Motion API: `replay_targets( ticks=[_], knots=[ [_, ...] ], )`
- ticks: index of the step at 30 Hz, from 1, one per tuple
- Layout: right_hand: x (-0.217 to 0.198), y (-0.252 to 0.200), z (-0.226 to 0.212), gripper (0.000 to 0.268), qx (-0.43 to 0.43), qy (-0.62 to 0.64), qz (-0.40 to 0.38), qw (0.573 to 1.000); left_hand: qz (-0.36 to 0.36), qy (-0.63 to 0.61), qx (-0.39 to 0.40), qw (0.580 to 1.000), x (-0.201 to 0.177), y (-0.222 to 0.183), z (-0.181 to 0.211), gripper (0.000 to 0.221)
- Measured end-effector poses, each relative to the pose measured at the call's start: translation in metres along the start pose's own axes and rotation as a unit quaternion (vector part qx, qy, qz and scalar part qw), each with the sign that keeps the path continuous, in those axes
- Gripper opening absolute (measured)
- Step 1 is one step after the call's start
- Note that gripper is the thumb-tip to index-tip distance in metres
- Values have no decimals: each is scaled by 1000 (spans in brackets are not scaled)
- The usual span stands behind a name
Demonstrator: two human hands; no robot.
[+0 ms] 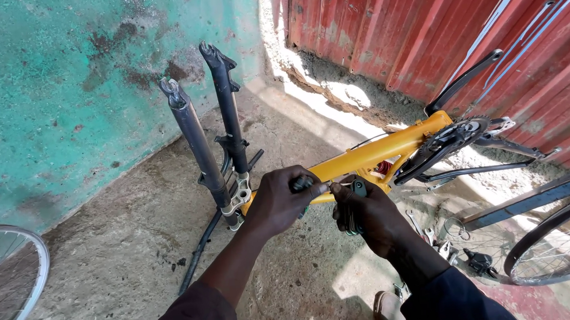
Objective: Adjusting the front fork of a bicycle frame using a multi-tool
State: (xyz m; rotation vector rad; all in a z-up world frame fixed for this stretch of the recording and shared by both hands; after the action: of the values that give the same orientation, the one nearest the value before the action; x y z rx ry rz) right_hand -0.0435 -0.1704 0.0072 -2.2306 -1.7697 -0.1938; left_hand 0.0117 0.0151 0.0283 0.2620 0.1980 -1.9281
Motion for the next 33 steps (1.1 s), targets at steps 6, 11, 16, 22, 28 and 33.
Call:
replay_targets(
  ticks=[6, 11, 16, 22, 28, 33],
  knots=[
    [4, -3, -9, 20, 30, 56, 18, 998, 92, -199, -121, 968, 2, 28, -44, 26],
    [9, 0, -11, 19, 32, 75, -9, 997, 96, -362, -196, 906, 6, 24, -39, 35],
    [16, -1, -8, 19, 65, 103, 13, 992, 101, -568, -261, 774, 13, 30, -57, 28],
    [2, 14, 7, 10, 141, 197, 56, 969, 125, -589, -271, 751, 13, 39, -79, 30],
    [13, -1, -16, 19, 110, 207, 3, 972, 137, -483, -232, 833, 16, 38, -87, 28],
    [15, -5, -21, 25, 66, 141, -22, 988, 124, -503, -176, 837, 16, 49, -65, 22]
  ],
)
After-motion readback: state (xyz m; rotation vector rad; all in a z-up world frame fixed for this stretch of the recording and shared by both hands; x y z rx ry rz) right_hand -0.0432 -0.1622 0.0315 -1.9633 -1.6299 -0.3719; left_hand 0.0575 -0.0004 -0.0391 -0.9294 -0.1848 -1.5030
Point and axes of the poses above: each hand's wrist, its own y-axis towards the middle knuckle, its own x-axis out of the palm, z = x × y, the point moved 1 cm from there along y, towards the middle knuckle, and after that the axes turned 10 degrees about -x, right-handed, at the moved point
